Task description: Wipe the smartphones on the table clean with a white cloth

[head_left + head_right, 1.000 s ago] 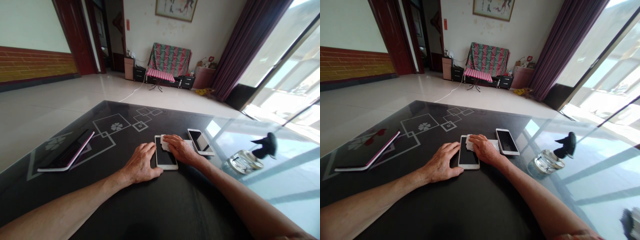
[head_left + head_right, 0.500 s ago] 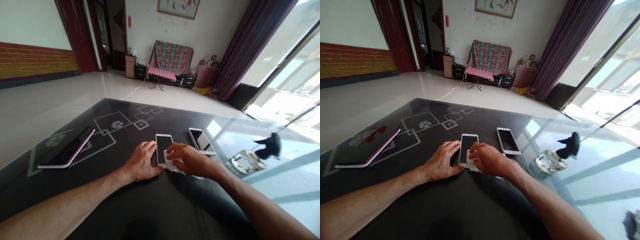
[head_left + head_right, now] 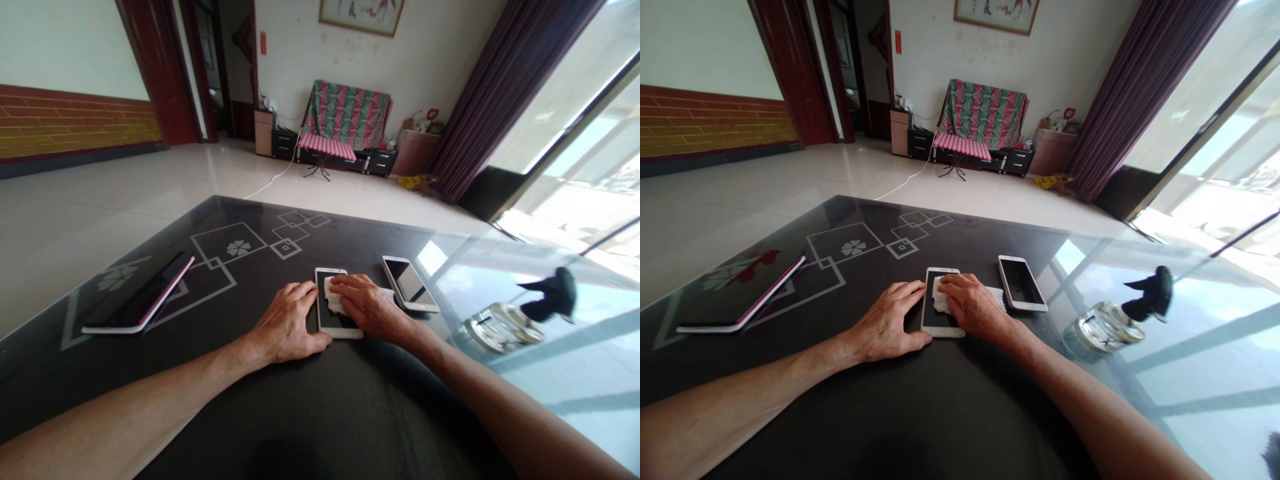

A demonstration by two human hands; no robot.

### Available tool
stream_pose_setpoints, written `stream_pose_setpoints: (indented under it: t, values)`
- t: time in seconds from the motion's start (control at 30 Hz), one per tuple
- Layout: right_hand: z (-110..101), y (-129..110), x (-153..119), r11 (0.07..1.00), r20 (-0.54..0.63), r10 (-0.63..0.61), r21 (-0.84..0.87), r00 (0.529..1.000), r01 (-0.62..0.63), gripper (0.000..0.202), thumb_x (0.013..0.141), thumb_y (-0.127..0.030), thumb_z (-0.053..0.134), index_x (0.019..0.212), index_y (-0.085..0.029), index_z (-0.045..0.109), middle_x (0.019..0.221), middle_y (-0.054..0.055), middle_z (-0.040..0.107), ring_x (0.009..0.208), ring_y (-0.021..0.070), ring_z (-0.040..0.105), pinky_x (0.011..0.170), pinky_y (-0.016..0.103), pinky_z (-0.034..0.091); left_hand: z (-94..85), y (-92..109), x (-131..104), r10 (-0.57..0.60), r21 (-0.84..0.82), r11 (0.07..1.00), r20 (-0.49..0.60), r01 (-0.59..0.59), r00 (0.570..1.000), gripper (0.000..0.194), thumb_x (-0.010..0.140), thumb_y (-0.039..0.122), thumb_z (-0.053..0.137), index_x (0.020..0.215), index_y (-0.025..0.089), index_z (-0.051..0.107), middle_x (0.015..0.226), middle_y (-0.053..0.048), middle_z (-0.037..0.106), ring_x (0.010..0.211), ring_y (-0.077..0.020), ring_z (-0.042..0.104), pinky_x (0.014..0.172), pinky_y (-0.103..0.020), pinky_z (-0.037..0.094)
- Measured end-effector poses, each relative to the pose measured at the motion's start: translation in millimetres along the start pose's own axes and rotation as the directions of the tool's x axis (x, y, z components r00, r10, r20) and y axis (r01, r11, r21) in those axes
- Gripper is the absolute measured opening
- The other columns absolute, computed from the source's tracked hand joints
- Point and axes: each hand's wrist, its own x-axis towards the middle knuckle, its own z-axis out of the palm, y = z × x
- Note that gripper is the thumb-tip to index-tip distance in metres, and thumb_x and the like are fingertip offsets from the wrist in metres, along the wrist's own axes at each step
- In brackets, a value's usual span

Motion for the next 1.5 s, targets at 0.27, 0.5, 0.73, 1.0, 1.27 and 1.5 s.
stream_pose_setpoints:
  t: [0.27, 0.5, 0.73, 1.0, 1.27, 1.5]
  values:
    - [-9.9, -13.5, 0.7, 0.993, 0.015, -0.056, 0.102, 0.998, 0.055, 0.028, 0.088, -0.013, 0.047, 0.109, -0.019, 0.066, 0.115, 0.009, 0.067, 0.109, 0.02, 0.06, 0.098, 0.038, 0.047, 1.7, -1.9, -0.4, -0.002, -0.08, 0.997, -0.057, -0.002, 0.998, 0.056, 0.06, 0.04, 0.074, 0.109, 0.014, 0.064, 0.12, -0.012, 0.059, 0.113, -0.0301, 0.051, 0.101, -0.044, 0.043]
    - [5.2, 9.4, 7.2, 1.0, 0.035, -0.009, 0.027, 0.999, 0.008, 0.036, 0.094, -0.019, 0.04, 0.127, -0.017, 0.056, 0.131, 0.011, 0.057, 0.121, 0.0219, 0.052, 0.107, 0.044, 0.038, 1.2, -2.8, 0.6, 0.014, -0.062, 0.998, -0.042, -0.016, 0.999, 0.054, 0.062, 0.045, 0.074, 0.105, 0.014, 0.067, 0.116, -0.012, 0.059, 0.108, -0.0297, 0.053, 0.098, -0.043, 0.045]
    - [12.4, 23.0, 13.0, 0.992, 0.007, 0.078, -0.095, 0.997, -0.077, 0.038, 0.097, -0.024, 0.035, 0.129, -0.013, 0.053, 0.135, 0.014, 0.053, 0.124, 0.0235, 0.049, 0.108, 0.046, 0.035, 0.5, -1.3, 0.1, -0.007, -0.042, 0.999, -0.017, 0.007, 1.0, 0.058, 0.063, 0.048, 0.073, 0.11, 0.014, 0.065, 0.117, -0.012, 0.057, 0.108, -0.0304, 0.052, 0.098, -0.045, 0.044]
    - [10.9, 17.2, 14.8, 0.998, 0.054, 0.034, -0.063, 0.998, -0.031, 0.039, 0.097, -0.025, 0.035, 0.131, -0.015, 0.051, 0.138, 0.013, 0.05, 0.128, 0.0236, 0.045, 0.109, 0.047, 0.034, 0.6, -0.9, 0.3, -0.006, -0.07, 0.998, -0.034, 0.003, 0.999, 0.053, 0.062, 0.045, 0.074, 0.105, 0.015, 0.068, 0.115, -0.012, 0.058, 0.105, -0.0299, 0.052, 0.096, -0.044, 0.046]
    - [10.8, 6.8, 17.7, 1.0, 0.094, -0.011, -0.018, 0.996, 0.013, 0.04, 0.097, -0.023, 0.036, 0.135, -0.02, 0.048, 0.141, 0.009, 0.048, 0.129, 0.022, 0.043, 0.109, 0.045, 0.034, -0.6, -1.7, -0.9, -0.002, -0.072, 0.997, -0.046, -0.001, 0.999, 0.048, 0.064, 0.044, 0.073, 0.104, 0.018, 0.069, 0.111, -0.009, 0.059, 0.102, -0.028, 0.054, 0.093, -0.044, 0.048]
    - [4.9, 10.0, 19.5, 0.996, 0.07, 0.012, -0.084, 0.997, -0.006, 0.035, 0.098, -0.021, 0.034, 0.122, -0.017, 0.059, 0.131, 0.01, 0.057, 0.119, 0.0207, 0.051, 0.105, 0.04, 0.036, -2.7, -0.6, -1.4, -0.004, -0.023, 1.0, -0.004, 0.004, 1.0, 0.047, 0.069, 0.042, 0.07, 0.107, 0.014, 0.068, 0.113, -0.011, 0.058, 0.104, -0.0278, 0.053, 0.094, -0.042, 0.048]
